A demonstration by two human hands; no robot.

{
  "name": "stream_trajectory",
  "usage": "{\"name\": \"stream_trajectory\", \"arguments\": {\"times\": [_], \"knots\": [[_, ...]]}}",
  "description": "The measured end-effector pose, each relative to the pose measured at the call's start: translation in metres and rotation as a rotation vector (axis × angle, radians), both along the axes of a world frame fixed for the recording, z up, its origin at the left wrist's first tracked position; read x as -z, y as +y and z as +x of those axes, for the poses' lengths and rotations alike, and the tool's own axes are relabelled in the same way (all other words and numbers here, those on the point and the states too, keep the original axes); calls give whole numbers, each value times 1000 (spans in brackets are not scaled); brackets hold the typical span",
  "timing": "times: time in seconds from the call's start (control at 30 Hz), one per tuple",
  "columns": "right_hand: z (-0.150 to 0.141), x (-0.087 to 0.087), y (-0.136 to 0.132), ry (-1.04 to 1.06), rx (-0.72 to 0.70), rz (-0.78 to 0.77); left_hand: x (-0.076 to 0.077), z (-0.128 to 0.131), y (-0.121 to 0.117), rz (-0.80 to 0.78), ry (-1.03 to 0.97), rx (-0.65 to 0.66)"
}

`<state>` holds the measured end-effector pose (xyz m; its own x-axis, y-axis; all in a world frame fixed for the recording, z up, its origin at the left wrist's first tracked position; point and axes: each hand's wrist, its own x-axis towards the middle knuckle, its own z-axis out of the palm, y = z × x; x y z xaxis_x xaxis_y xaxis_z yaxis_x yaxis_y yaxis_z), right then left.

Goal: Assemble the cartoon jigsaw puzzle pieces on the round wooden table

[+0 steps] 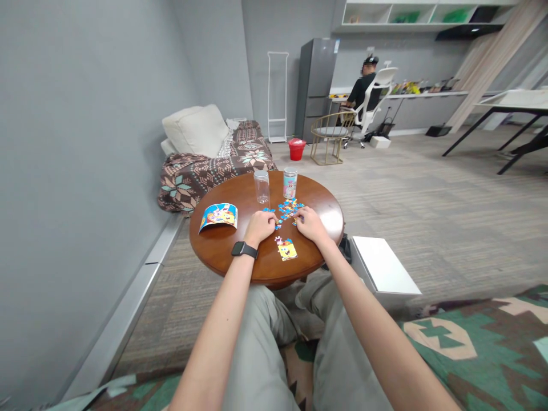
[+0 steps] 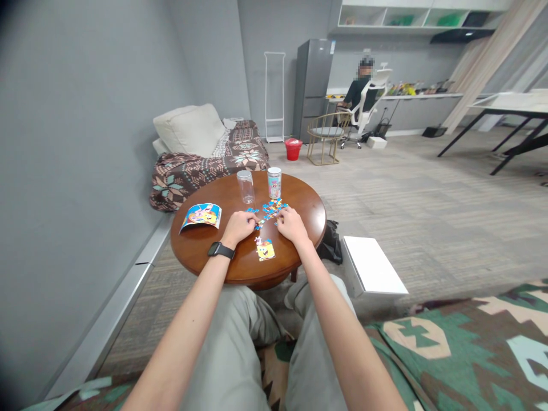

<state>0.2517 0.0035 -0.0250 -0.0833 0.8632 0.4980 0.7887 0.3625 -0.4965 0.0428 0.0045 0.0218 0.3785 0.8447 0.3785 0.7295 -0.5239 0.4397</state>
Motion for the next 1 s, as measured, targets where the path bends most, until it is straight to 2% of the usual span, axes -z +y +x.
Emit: {"name": "stream_trajectory", "arguments": {"times": [0.37,0.5,0.67,0.8,1.0], "knots": [[-1,-2,-1,-9,-3,-9,-3,1,-4,-35,57,-21],[-1,-2,-1,-14,-1,-6,-2,0,-3,11,31,33],[0,-1,-1,-1,-5,7,-1,0,-2,-17,41,93],[0,0,0,-2,-6,-2,0,0,-2,-18,71,58],[0,0,1,0,0,-16,2,-1,2,0,33,-63]]}}
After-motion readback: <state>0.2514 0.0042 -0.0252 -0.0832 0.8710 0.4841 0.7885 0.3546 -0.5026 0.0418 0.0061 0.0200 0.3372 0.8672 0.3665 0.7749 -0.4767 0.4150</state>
